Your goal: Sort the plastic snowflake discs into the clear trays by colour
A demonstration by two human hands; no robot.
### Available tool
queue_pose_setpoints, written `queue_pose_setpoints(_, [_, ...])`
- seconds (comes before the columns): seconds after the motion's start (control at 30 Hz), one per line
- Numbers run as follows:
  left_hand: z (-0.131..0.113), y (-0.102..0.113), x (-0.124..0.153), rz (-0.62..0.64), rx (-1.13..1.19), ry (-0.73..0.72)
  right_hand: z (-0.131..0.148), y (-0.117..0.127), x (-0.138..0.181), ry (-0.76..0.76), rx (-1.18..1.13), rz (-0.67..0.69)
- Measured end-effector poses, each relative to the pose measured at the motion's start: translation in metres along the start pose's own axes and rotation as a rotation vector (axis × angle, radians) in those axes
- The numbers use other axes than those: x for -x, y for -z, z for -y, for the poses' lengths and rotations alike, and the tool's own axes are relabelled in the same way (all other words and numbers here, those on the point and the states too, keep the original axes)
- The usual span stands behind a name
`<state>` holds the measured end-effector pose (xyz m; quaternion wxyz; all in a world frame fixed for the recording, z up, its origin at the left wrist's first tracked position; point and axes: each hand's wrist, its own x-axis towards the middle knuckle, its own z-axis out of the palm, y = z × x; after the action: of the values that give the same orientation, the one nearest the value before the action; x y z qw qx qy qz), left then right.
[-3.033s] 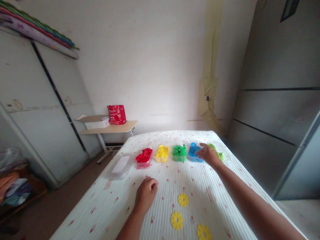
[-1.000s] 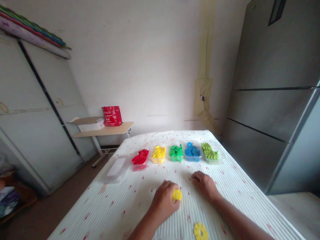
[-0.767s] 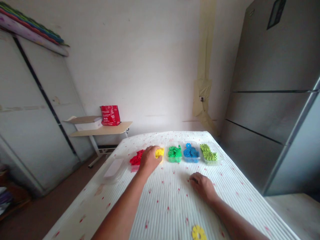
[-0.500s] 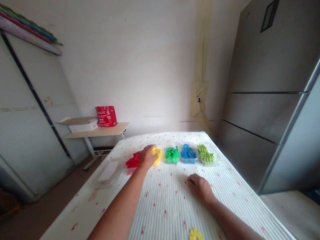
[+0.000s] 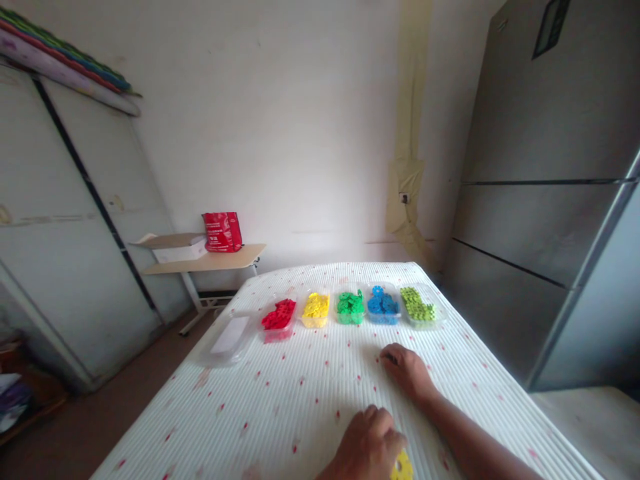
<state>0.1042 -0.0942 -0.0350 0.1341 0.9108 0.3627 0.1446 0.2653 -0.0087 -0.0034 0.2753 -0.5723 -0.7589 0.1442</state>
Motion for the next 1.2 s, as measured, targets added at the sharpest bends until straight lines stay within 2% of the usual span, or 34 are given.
queue_pose_setpoints(0.1, [0.004, -0.007, -0.002, 0.012, 0.02, 0.028, 0.0, 0.0, 0.0, 0.005, 0.003, -0.012])
queue_pose_setpoints(0.2, [0.002, 0.01, 0.001, 0.033, 0.119, 0.082, 0.0, 0.0, 0.001, 0.008, 0.003, -0.012])
queue_pose_setpoints(0.27, [0.002, 0.033, 0.002, -0.025, 0.176, 0.158, 0.0, 0.0, 0.001, 0.004, -0.003, -0.011])
queue_pose_setpoints(0.4, [0.018, 0.095, -0.011, -0.269, 0.084, 0.221, 0.001, 0.0, 0.001, 0.011, -0.013, -0.002])
queue_pose_setpoints(0.53, [0.06, 0.156, -0.038, -0.555, -0.082, 0.276, 0.002, 0.001, 0.001, 0.008, -0.007, 0.002])
queue_pose_setpoints(0.63, [0.097, 0.181, -0.058, -0.66, -0.198, 0.384, 0.001, 0.0, 0.001, 0.022, -0.004, -0.007])
queue_pose_setpoints(0.73, [0.122, 0.183, -0.067, -0.656, -0.272, 0.459, 0.0, -0.001, 0.0, 0.018, -0.003, -0.022])
queue_pose_setpoints(0.87, [0.126, 0.155, -0.059, -0.602, -0.299, 0.487, 0.0, -0.001, 0.0, 0.018, -0.031, -0.019])
queue_pose_setpoints(0.97, [0.114, 0.13, -0.038, -0.56, -0.35, 0.443, 0.0, 0.0, 0.0, 0.015, -0.045, -0.003])
queue_pose_setpoints(1.03, [0.109, 0.122, -0.021, -0.545, -0.392, 0.423, 0.001, 0.001, 0.001, 0.019, -0.047, 0.008])
queue_pose_setpoints(1.1, [0.11, 0.122, -0.002, -0.556, -0.442, 0.481, 0.002, 0.002, 0.001, 0.024, -0.036, 0.015])
queue_pose_setpoints(1.2, [0.124, 0.132, 0.021, -0.574, -0.526, 0.665, 0.003, 0.003, 0.001, 0.026, -0.01, 0.018])
